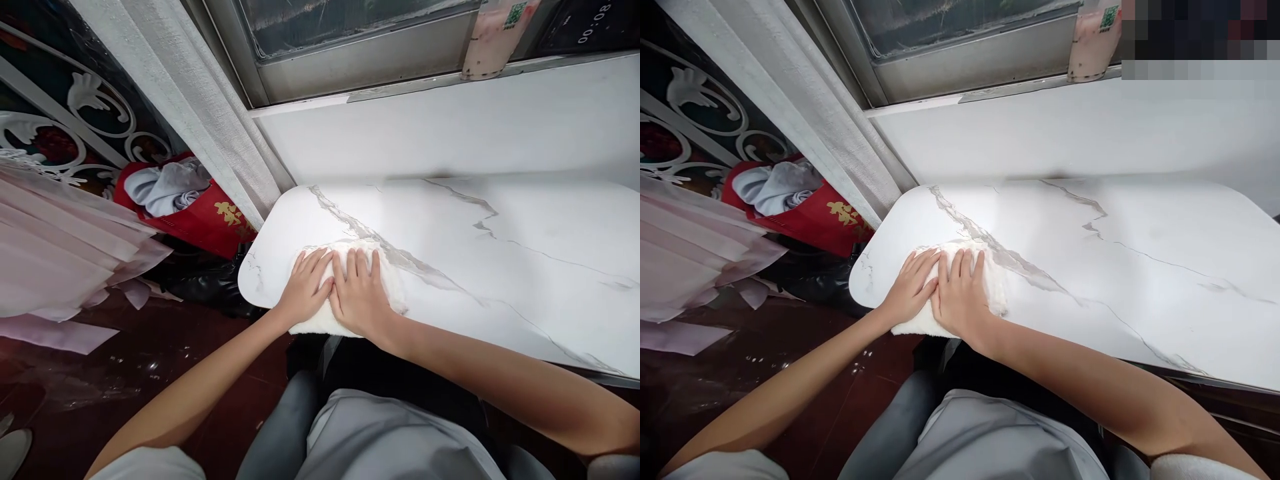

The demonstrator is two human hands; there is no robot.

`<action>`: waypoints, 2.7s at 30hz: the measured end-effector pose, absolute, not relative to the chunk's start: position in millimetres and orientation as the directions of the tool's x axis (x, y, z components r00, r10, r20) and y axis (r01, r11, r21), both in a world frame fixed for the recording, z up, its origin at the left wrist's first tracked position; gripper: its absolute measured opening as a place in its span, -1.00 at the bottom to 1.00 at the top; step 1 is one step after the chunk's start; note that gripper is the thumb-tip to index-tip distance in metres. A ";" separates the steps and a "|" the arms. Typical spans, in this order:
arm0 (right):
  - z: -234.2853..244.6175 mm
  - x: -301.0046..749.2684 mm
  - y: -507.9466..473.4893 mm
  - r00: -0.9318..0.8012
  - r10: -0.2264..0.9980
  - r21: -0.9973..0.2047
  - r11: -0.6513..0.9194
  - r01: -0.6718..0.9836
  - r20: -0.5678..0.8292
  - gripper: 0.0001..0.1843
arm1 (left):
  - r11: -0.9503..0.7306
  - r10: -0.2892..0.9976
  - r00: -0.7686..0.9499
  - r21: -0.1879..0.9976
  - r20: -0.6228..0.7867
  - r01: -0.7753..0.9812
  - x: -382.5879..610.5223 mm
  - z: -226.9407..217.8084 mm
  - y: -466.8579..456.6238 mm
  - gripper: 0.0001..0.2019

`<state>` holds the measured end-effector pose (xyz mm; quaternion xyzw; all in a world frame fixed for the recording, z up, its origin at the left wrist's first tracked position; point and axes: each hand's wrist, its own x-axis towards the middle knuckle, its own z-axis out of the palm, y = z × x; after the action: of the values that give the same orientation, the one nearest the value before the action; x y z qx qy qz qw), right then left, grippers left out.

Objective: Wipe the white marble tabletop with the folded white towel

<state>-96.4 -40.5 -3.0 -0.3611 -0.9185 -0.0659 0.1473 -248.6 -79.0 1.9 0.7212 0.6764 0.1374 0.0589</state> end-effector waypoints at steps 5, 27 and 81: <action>-0.9 -102.6 -32.4 -0.711 0.642 0.015 0.739 0.674 0.287 -0.32 | -0.089 0.991 0.054 0.292 0.126 0.952 -255.5 1.2 -71.2 -0.51; -9.6 -223.5 129.8 -0.573 0.733 -0.224 0.668 0.710 0.368 -0.46 | -0.068 0.972 -0.016 0.347 0.233 0.936 -372.5 -7.3 103.7 -0.57; -5.3 -223.3 -3.2 -0.737 0.580 -0.226 0.814 0.535 0.346 -0.35 | 0.053 0.991 -0.082 0.256 0.106 0.965 -383.1 -3.5 -61.5 -0.47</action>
<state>-223.3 -3.2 -5.3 -0.2995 -0.9304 0.0556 0.2041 -383.1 -61.5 -3.5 0.6756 0.7239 0.1309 0.0489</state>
